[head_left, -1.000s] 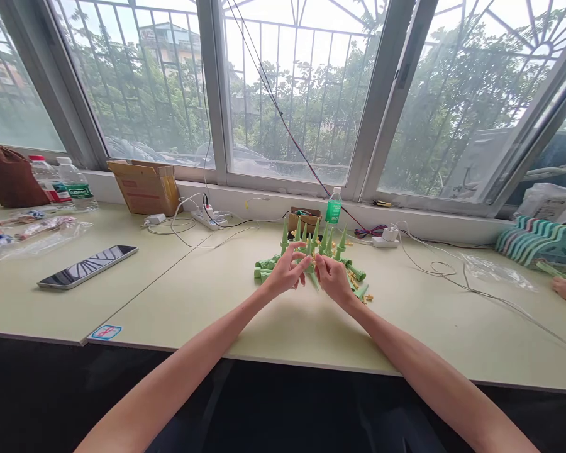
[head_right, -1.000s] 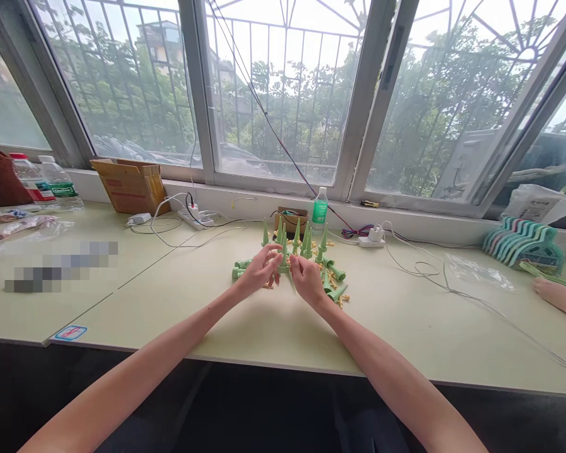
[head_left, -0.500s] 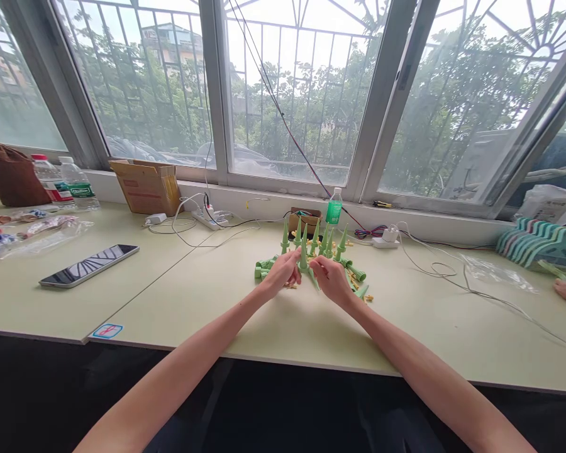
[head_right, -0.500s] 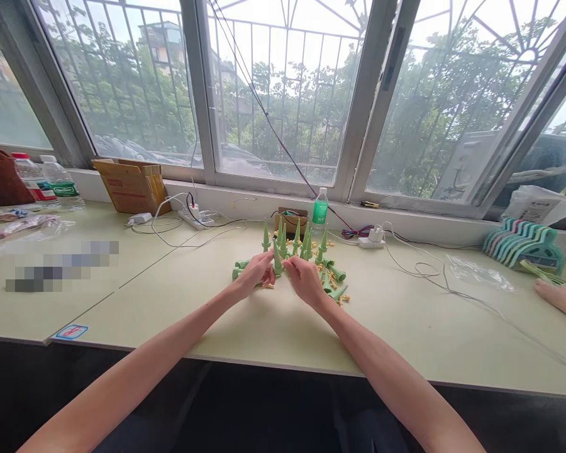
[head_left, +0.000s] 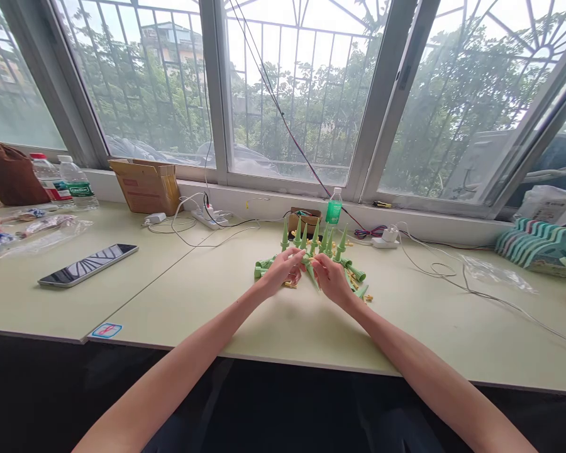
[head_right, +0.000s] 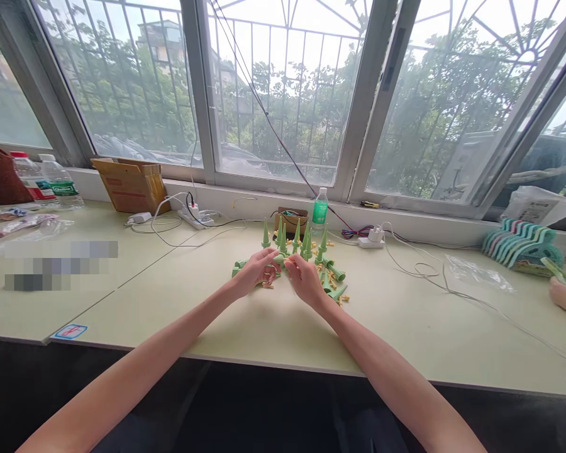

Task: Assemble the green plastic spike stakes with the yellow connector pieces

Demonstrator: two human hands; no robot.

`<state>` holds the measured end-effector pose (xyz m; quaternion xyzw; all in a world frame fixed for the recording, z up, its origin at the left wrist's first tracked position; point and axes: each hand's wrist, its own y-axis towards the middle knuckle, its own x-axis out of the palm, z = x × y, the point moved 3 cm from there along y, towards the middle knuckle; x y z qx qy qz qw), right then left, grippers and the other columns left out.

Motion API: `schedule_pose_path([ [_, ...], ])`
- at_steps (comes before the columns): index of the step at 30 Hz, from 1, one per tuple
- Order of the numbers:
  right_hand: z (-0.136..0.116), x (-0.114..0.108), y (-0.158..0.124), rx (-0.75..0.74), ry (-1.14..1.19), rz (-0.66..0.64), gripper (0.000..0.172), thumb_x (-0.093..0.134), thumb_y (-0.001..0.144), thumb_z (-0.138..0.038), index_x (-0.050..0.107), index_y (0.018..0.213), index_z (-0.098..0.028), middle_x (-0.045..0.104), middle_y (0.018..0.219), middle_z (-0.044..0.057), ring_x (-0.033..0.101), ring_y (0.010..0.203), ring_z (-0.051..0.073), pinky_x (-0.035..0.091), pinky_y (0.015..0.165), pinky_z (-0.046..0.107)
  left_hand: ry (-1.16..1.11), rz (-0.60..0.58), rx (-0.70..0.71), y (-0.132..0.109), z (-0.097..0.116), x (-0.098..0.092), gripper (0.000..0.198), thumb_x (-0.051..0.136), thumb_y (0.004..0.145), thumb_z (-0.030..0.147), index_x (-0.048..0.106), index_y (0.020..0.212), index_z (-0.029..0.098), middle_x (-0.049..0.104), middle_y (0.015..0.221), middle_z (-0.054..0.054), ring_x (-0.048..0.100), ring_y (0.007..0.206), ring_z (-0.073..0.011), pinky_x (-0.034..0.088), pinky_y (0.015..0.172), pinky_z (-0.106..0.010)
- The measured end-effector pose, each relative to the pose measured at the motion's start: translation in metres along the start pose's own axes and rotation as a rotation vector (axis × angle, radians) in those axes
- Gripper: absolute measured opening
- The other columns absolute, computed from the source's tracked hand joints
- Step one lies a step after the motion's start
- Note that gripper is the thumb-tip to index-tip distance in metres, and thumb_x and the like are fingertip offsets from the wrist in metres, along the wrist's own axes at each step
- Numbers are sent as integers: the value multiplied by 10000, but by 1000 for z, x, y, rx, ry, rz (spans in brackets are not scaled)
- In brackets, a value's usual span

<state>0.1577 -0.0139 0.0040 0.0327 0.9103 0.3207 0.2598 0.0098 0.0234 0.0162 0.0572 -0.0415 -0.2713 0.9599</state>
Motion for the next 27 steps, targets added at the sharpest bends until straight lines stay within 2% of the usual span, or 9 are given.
schedule_pose_path([
  [8, 6, 1, 0, 77, 76, 51, 453, 322, 951, -569, 413, 690, -210, 454, 530, -39, 418, 431, 94, 352, 456, 222, 87, -68, 84, -2, -3, 3, 478, 661, 771, 526, 464, 1073, 212, 524, 752, 34, 484, 444, -62, 373, 401, -204],
  [13, 12, 3, 0, 172, 154, 57, 518, 331, 935, -607, 379, 598, -216, 437, 443, -36, 417, 350, 100, 335, 395, 237, 286, -43, 215, -5, -4, 6, 482, 673, 771, 481, 475, 1118, 211, 505, 959, -28, 484, 473, -33, 393, 383, -190],
  [19, 13, 4, 1, 192, 155, 52, 575, 345, 939, -585, 370, 505, -210, 442, 391, -19, 403, 333, 97, 363, 411, 244, 489, -8, 351, -6, -5, 5, 402, 628, 816, 392, 487, 1152, 223, 502, 1116, -80, 494, 509, -28, 462, 449, -203],
  [23, 13, 7, 0, 196, 217, 79, 540, 356, 933, -594, 383, 553, -211, 435, 421, -32, 408, 331, 99, 345, 387, 240, 488, 27, 341, -6, -3, 6, 460, 636, 809, 417, 463, 1193, 233, 515, 1135, -87, 519, 515, -37, 456, 442, -194],
  [27, 13, 7, 1, 171, 213, 102, 503, 360, 934, -597, 400, 613, -211, 427, 452, -45, 413, 342, 97, 345, 406, 237, 395, 67, 269, -5, -2, 6, 512, 585, 820, 550, 440, 1185, 221, 548, 1050, -73, 533, 479, -55, 409, 378, -182],
])
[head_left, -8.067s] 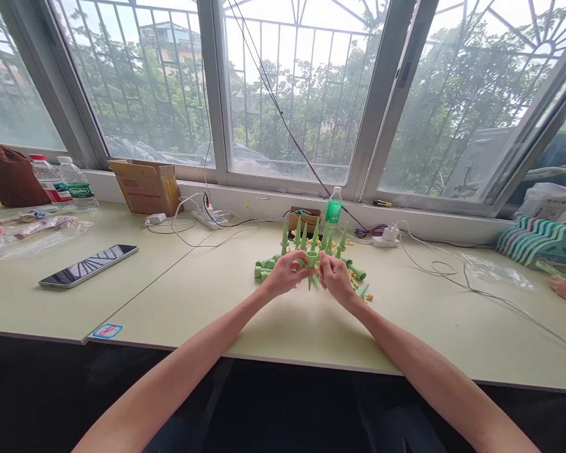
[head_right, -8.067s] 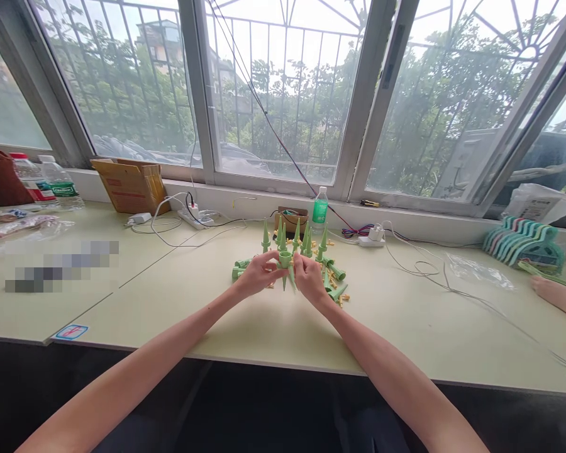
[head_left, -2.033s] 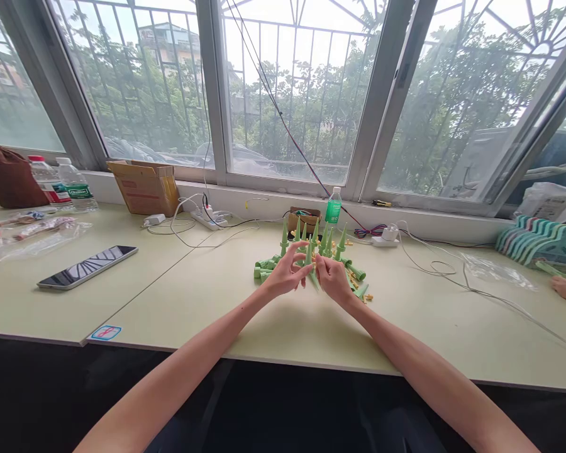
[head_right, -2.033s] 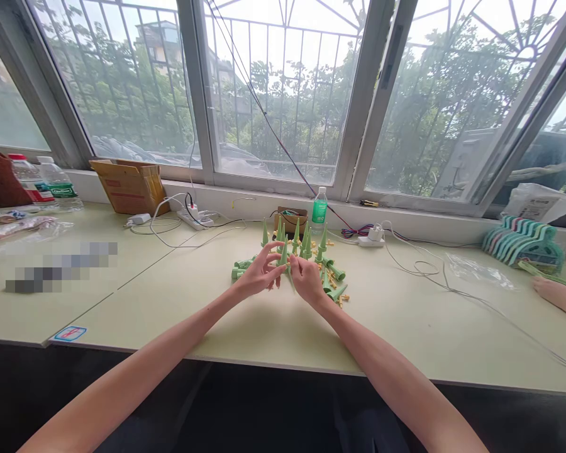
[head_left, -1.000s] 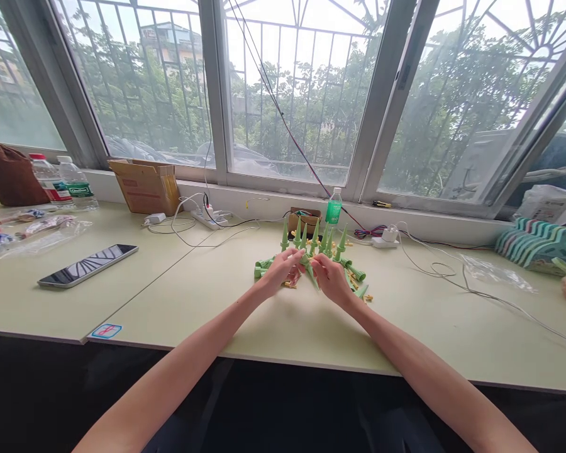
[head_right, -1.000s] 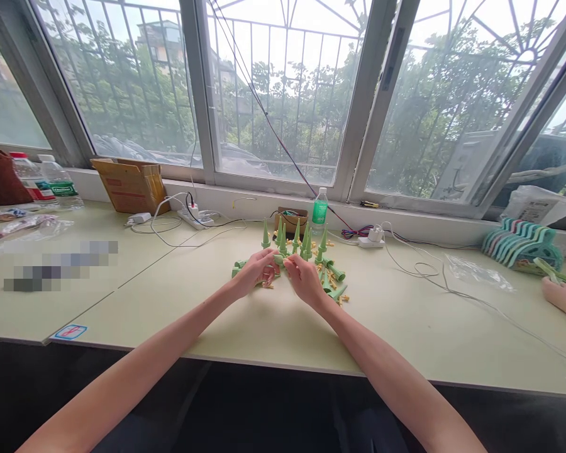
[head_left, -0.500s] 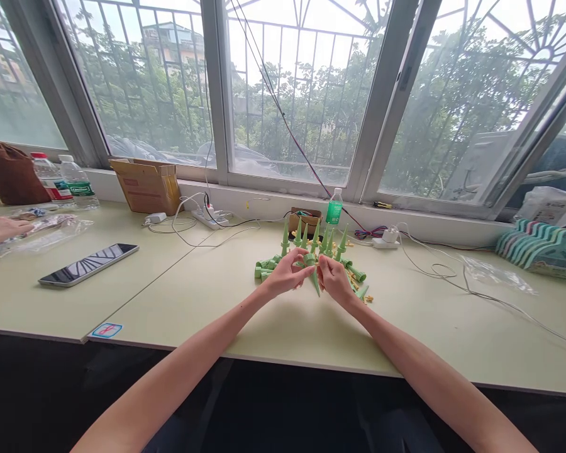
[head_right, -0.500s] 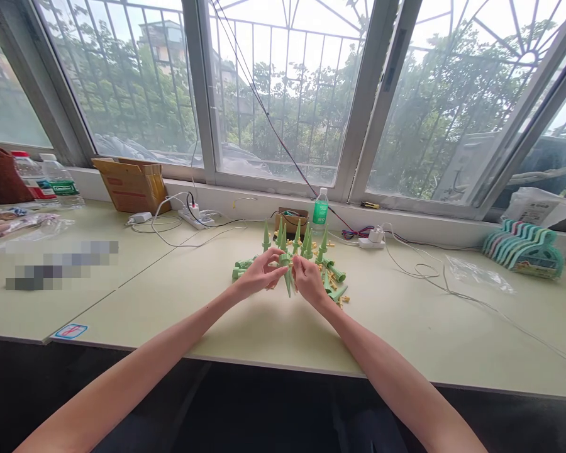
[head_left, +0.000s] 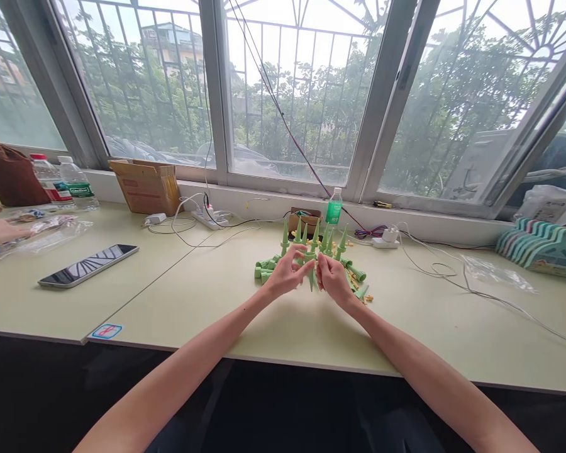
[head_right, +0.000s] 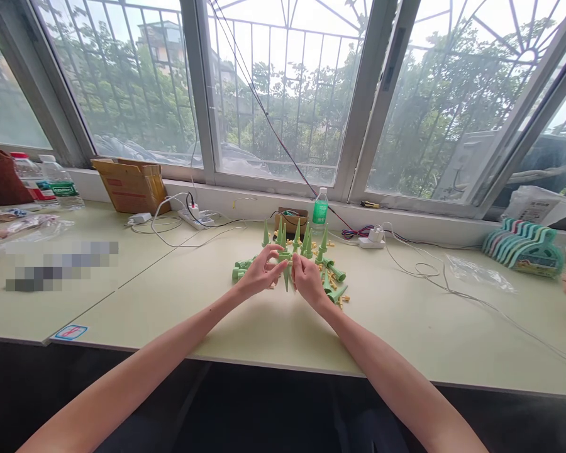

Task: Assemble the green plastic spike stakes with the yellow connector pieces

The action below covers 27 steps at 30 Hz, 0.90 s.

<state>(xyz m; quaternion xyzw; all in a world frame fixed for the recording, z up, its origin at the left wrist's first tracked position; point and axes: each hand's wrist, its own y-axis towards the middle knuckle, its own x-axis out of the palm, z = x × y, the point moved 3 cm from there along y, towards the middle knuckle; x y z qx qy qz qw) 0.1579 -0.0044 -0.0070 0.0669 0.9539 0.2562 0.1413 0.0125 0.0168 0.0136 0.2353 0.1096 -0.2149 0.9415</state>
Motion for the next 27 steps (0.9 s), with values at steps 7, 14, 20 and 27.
schedule_pose_path([
  [7, -10, -3, -2, -81, -148, -18, 479, 321, 963, -557, 420, 656, -203, 514, 541, -28, 446, 419, 88, 362, 491, 227, -279, -7, -160, 5, -2, -1, 538, 404, 855, 689, 421, 1093, 207, 583, 614, 18, 488, 387, -109, 350, 365, -204],
  [14, -16, 1, -5, -129, -233, -124, 429, 347, 956, -534, 486, 733, -196, 571, 617, -17, 462, 495, 95, 367, 529, 214, -376, -53, -308, 4, -4, -1, 413, 447, 883, 577, 433, 1060, 203, 571, 589, 22, 475, 365, -106, 357, 400, -219],
  [20, -16, 1, -5, -157, -256, -127, 407, 338, 964, -508, 481, 744, -197, 577, 645, -7, 480, 532, 108, 374, 556, 221, -382, -52, -314, 3, -4, 0, 296, 476, 887, 424, 417, 1070, 200, 569, 598, 20, 481, 379, -109, 365, 411, -227],
  [27, -12, 2, -4, -194, -261, -106, 395, 334, 970, -490, 478, 745, -199, 593, 674, -4, 480, 551, 110, 369, 560, 222, -366, -51, -288, 3, -3, -2, 371, 546, 846, 421, 409, 1110, 200, 561, 647, 28, 485, 399, -92, 366, 407, -212],
])
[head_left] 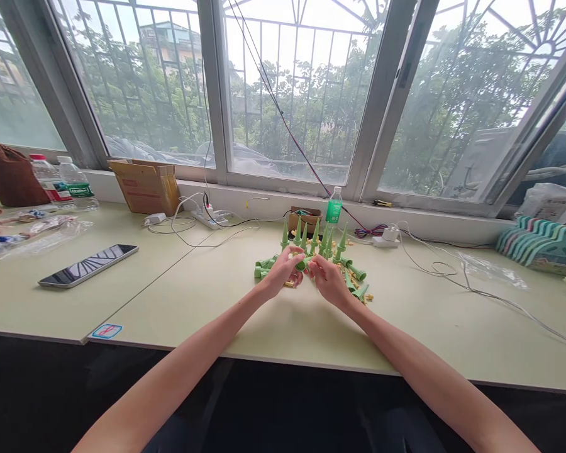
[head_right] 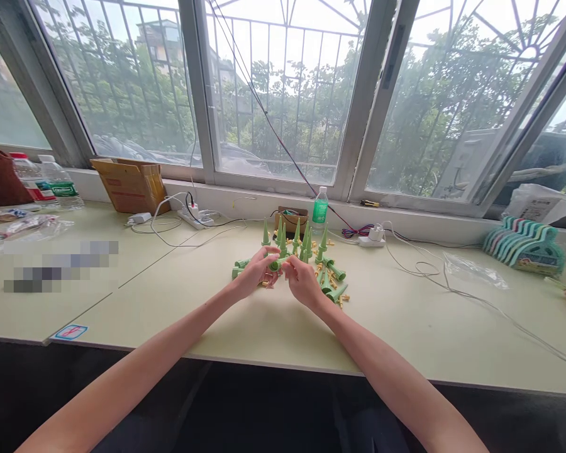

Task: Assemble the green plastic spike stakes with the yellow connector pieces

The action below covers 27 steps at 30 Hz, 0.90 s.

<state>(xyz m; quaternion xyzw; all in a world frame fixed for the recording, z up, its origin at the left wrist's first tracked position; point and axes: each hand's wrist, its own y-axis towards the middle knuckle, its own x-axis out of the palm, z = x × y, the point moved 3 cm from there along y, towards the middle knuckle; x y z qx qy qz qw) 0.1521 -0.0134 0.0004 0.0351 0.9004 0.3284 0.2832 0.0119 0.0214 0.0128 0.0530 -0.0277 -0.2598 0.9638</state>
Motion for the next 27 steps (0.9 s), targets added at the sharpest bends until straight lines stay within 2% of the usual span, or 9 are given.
schedule_pose_path([
  [8, 5, 0, 1, 93, 8, 71, 497, 312, 965, -507, 409, 582, -206, 455, 481, -26, 401, 452, 110, 327, 496, 243, 109, -57, 132, -3, 1, 2, 440, 612, 824, 456, 402, 1141, 234, 507, 771, 39, 494, 433, -54, 359, 380, -172],
  [12, 9, 0, 3, 184, 82, 92, 566, 331, 954, -530, 360, 486, -212, 398, 383, -24, 380, 381, 108, 333, 464, 255, 224, -86, 233, -3, -2, 3, 510, 631, 820, 426, 365, 1222, 258, 522, 890, 8, 517, 462, -42, 406, 396, -169],
  [18, 16, 2, 2, 240, 211, 92, 566, 363, 940, -545, 378, 486, -207, 397, 376, -31, 392, 324, 100, 341, 402, 241, 323, -47, 300, -2, -5, 1, 612, 653, 803, 429, 328, 1303, 294, 522, 1069, -47, 548, 484, -33, 461, 423, -182],
  [23, 14, -2, 3, 206, 189, 112, 528, 359, 939, -565, 419, 567, -196, 432, 432, -34, 413, 347, 95, 330, 408, 227, 245, 12, 257, 2, -6, 2, 532, 594, 825, 536, 391, 1222, 246, 542, 1010, -46, 539, 450, -44, 393, 348, -163],
  [27, 9, -7, 4, 157, 118, 128, 498, 343, 952, -559, 429, 626, -193, 453, 491, -34, 415, 398, 89, 331, 449, 220, 164, 104, 225, 5, -7, -2, 455, 521, 845, 606, 441, 1067, 217, 503, 741, 42, 396, 357, -20, 307, 313, -148],
])
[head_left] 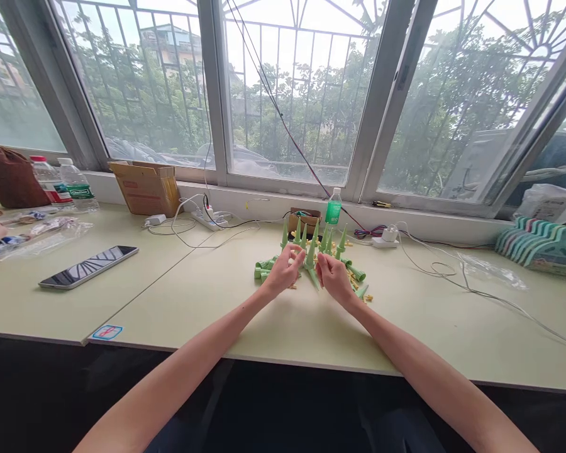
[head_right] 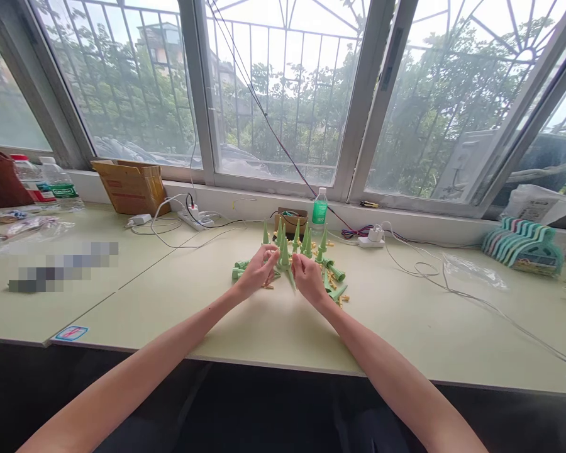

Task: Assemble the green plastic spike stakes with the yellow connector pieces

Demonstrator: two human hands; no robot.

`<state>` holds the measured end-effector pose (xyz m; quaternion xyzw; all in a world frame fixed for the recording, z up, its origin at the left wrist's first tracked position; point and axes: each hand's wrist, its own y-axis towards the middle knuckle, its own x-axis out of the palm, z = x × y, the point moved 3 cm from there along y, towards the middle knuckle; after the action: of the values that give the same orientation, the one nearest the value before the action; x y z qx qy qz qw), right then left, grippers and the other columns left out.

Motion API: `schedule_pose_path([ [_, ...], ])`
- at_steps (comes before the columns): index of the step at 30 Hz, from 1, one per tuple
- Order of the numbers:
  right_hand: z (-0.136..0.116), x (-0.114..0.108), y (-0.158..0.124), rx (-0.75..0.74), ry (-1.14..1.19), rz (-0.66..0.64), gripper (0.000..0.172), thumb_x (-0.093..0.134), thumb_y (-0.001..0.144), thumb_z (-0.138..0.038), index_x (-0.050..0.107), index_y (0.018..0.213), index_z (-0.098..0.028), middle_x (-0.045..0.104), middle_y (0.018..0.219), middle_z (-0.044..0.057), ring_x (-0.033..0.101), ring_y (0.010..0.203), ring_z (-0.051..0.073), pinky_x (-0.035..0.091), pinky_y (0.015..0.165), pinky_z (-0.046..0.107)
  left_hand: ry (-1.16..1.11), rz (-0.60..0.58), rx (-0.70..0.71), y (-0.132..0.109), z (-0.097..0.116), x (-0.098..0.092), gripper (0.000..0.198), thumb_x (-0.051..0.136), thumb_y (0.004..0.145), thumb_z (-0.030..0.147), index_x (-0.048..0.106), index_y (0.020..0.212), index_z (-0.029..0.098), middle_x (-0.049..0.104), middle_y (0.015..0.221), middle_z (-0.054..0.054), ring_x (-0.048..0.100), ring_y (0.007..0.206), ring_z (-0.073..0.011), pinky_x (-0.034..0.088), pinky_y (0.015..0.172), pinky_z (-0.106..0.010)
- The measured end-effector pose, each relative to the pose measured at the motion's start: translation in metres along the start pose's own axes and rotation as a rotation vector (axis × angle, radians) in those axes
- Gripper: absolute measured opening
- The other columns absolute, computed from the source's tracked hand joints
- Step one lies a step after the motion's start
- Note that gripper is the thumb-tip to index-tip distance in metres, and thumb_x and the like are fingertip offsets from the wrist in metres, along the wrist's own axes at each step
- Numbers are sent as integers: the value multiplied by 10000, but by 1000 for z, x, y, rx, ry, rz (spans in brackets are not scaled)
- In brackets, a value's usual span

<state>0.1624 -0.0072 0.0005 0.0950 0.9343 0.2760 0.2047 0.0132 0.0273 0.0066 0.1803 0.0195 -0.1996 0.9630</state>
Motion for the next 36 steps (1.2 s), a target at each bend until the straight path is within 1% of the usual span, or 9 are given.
schedule_pose_path([
  [4, -2, 1, 0, -59, -86, -53, 479, 346, 955, -547, 454, 656, -189, 487, 523, -24, 429, 454, 95, 345, 492, 217, -71, -57, -96, 0, -2, 0, 455, 447, 864, 647, 423, 1003, 214, 441, 528, 79, 334, 336, -54, 244, 308, -149],
  [7, -1, 3, -1, -88, -107, -102, 458, 349, 952, -544, 495, 709, -184, 518, 567, -18, 431, 475, 93, 342, 497, 211, -109, -112, -165, -1, 0, 1, 461, 452, 859, 650, 427, 984, 206, 497, 527, 54, 373, 347, -71, 290, 328, -172],
  [11, 0, 3, -2, -98, -101, -121, 447, 349, 951, -540, 502, 729, -184, 533, 605, -14, 440, 491, 91, 347, 501, 206, -131, -122, -204, -3, 4, 2, 452, 550, 824, 612, 430, 989, 208, 544, 585, 38, 420, 381, -77, 343, 362, -190],
  [16, -2, 3, -3, -90, -64, -121, 429, 352, 955, -529, 516, 752, -190, 507, 558, -29, 433, 468, 92, 356, 498, 211, -138, -130, -162, -3, 7, 2, 469, 605, 807, 568, 424, 1052, 211, 563, 677, 28, 448, 401, -71, 356, 373, -196],
  [19, 0, 4, -3, -73, -13, -94, 434, 368, 951, -529, 482, 699, -194, 462, 510, -43, 415, 427, 88, 349, 469, 217, -125, -136, -120, -4, 6, 2, 488, 628, 802, 540, 415, 1092, 210, 546, 706, 32, 442, 395, -59, 340, 364, -188],
  [23, 6, 6, -3, 27, 147, -73, 484, 386, 935, -558, 415, 608, -203, 402, 464, -50, 390, 354, 85, 299, 377, 224, -72, -170, -20, -5, 6, 3, 517, 657, 796, 495, 415, 1161, 220, 514, 749, 35, 466, 412, -50, 335, 363, -173],
  [28, 9, 8, -2, 146, 279, -92, 544, 427, 906, -584, 349, 515, -215, 332, 390, -58, 349, 296, 84, 269, 323, 232, 77, -159, 88, -6, 4, 3, 533, 670, 795, 440, 418, 1215, 228, 573, 946, -48, 517, 466, -43, 408, 394, -170],
  [32, 7, 8, -2, 127, 281, -75, 534, 433, 904, -590, 387, 534, -208, 368, 398, -53, 368, 310, 86, 296, 332, 229, 148, -143, 113, -5, 1, 3, 520, 639, 814, 456, 407, 1225, 236, 568, 1061, -85, 544, 482, -50, 432, 394, -179],
  [36, 6, 8, -2, 90, 255, -58, 507, 419, 901, -619, 439, 609, -204, 409, 434, -53, 385, 331, 88, 313, 350, 229, 117, -100, 87, -2, 1, 3, 516, 587, 828, 545, 412, 1195, 227, 555, 982, -50, 534, 463, -53, 385, 352, -168],
])
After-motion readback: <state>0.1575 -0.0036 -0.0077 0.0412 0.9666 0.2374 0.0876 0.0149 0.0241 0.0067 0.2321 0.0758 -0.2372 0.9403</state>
